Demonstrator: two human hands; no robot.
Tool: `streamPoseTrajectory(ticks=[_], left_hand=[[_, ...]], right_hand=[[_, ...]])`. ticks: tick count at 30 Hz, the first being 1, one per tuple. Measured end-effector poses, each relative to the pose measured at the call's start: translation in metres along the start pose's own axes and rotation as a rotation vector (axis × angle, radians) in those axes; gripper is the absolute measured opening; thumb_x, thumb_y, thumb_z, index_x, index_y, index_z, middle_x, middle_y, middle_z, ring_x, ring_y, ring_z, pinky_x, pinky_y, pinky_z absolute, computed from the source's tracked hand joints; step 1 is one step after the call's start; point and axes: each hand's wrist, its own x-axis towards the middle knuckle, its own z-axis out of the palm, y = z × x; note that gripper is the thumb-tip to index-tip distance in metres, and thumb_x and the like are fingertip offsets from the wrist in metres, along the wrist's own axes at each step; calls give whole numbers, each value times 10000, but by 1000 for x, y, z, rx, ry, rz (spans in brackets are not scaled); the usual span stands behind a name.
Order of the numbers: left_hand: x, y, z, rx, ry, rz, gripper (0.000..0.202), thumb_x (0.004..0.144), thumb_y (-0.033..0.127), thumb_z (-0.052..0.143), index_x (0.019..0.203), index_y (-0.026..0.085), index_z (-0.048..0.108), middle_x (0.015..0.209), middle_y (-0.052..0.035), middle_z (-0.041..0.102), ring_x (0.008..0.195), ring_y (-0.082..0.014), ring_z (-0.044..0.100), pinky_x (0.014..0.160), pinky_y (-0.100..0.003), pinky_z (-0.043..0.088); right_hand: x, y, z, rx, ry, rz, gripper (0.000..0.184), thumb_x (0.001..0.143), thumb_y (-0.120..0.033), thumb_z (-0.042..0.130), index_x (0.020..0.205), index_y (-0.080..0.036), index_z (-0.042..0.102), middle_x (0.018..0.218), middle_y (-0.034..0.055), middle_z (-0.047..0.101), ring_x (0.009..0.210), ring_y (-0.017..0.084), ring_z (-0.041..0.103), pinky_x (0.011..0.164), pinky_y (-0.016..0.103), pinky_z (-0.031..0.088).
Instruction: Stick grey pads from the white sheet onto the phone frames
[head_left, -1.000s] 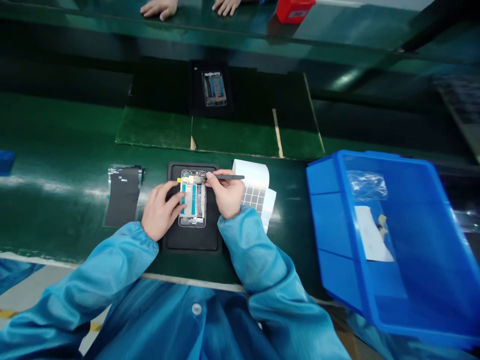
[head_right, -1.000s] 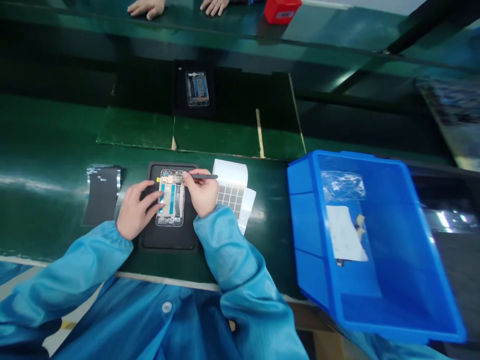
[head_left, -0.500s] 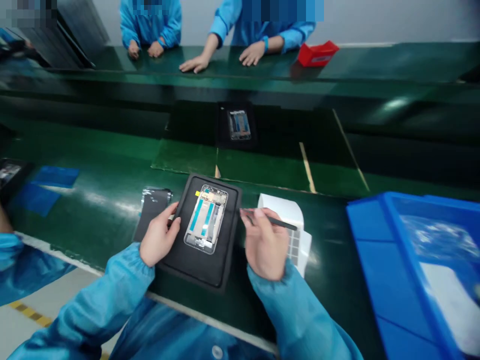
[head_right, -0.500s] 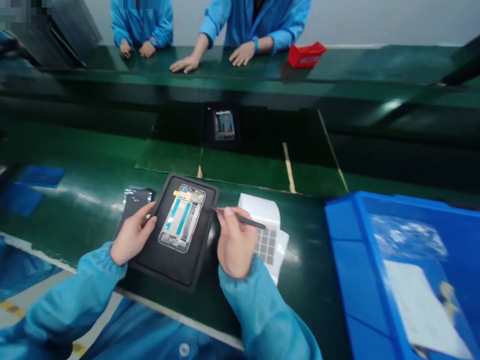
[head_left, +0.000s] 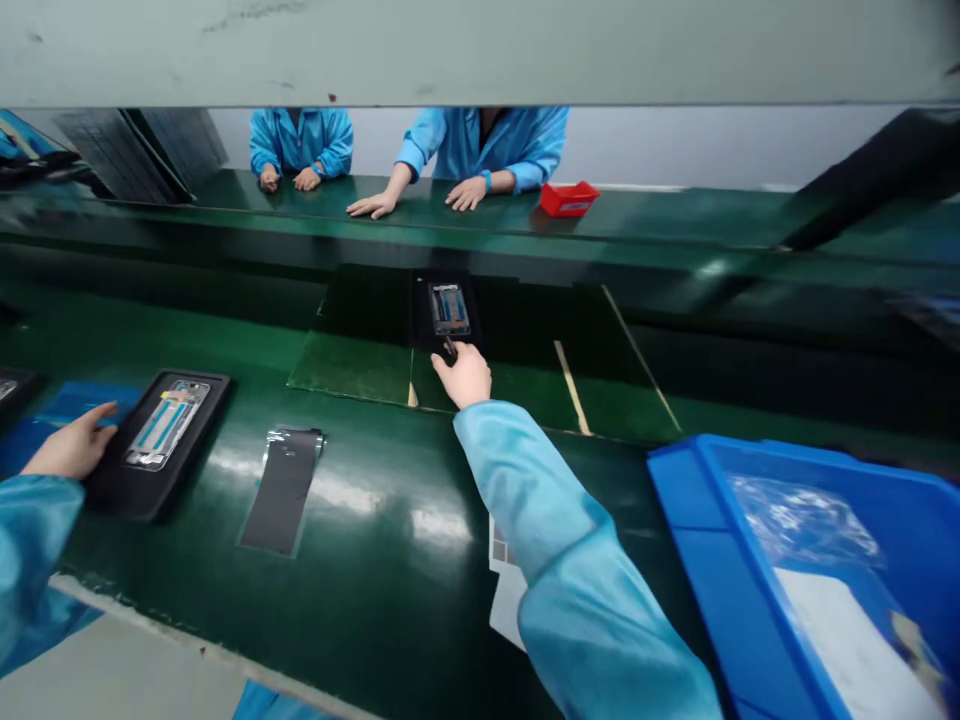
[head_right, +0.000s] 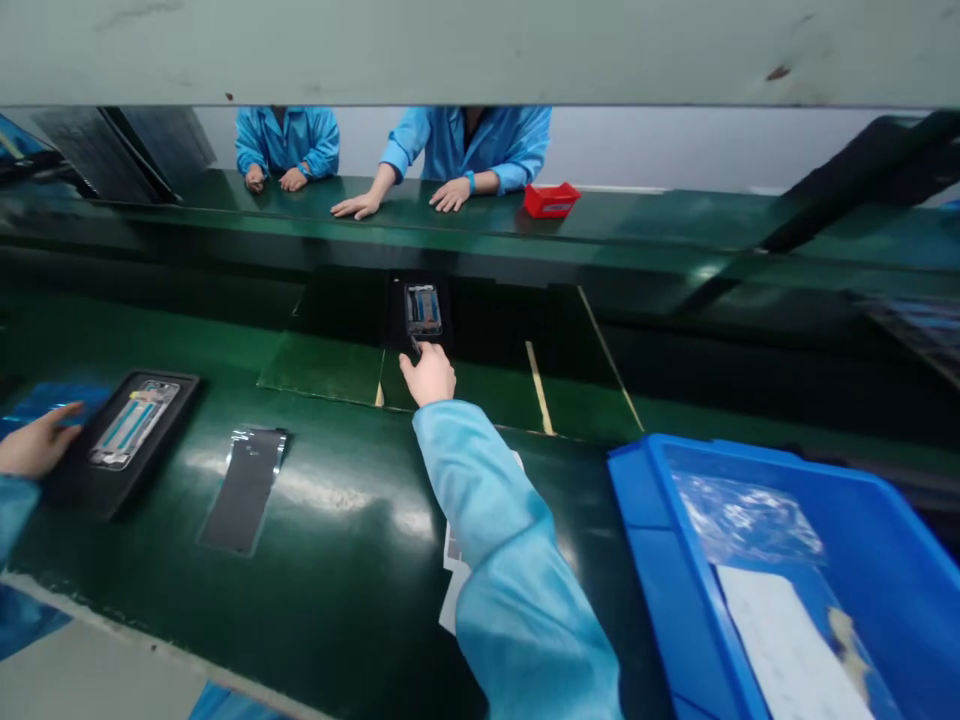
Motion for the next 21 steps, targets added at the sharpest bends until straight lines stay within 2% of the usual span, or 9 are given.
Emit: streamPoseTrajectory(ticks=[2,4,6,8,10,12,15,17,21], left_hand=[[-11,22,13,-46,5,61,613,863,763,374,1030,232,632,1022,-57,716,1137,-301,622,1081,-555,455],[-30,52,28,-120,-40,138,504,916,608,417,1165,221,623,1233,-77,683,1234,-278,585,1120,-485,439],[-54,86,42,-197,-111,213,455,902,538,486,1200,226,633,1237,-73,695,1182,-242,626,1079,-405,485],[-75,123,53,-460,-247,306,395,903,438,543,1194,198,658,1251,-113,683,1203,-260,606,1114,-456,441],[-90,157,62,-738,-348,250,321,867,400,630,1118,213,702,1195,-102,697,1172,-256,601,1118,-466,422],[-96,187,70,-1062,-496,64,300,786,373,746,1028,198,728,1108,-102,710,1084,-249,622,1085,-443,441],[-86,219,85,-1274,-617,-84,394,723,403,815,1008,157,696,1034,-121,717,911,-227,675,916,-393,536],[-69,233,97,-1377,-675,-153,485,763,481,775,1079,138,642,1122,-159,703,894,-230,704,849,-371,563],[-28,249,116,-1588,-808,-303,667,916,686,452,1208,92,534,1271,-251,637,1005,-284,726,873,-402,580]], right_hand=[[15,-13,15,-109,-44,-46,383,870,-384,705,1204,-197,680,1284,169,632,1053,333,660,914,435,492],[25,-27,29,-194,-77,-82,383,871,-407,729,1165,-164,697,1271,204,626,1019,359,673,898,463,492],[30,-38,40,-257,-82,-105,358,887,-381,713,1110,-101,706,1230,254,623,997,399,676,878,504,491],[35,-46,48,-294,-76,-125,314,907,-321,671,1077,-60,707,1185,281,628,985,429,674,853,530,492],[37,-50,49,-309,-74,-142,252,903,-263,640,1019,-54,722,1134,280,645,959,424,681,828,521,502],[38,-50,42,-306,-60,-148,223,900,-238,612,976,-68,734,1081,267,668,926,391,690,813,490,514],[30,-40,19,-286,-5,-160,261,911,-267,566,991,-80,730,1018,240,695,948,357,682,847,453,522],[16,-28,-1,-203,57,-198,278,901,-316,563,989,-102,718,992,207,704,939,333,676,863,438,528],[-30,-2,-45,164,94,-362,286,877,-441,624,986,-187,698,906,101,701,756,260,666,776,409,556]])
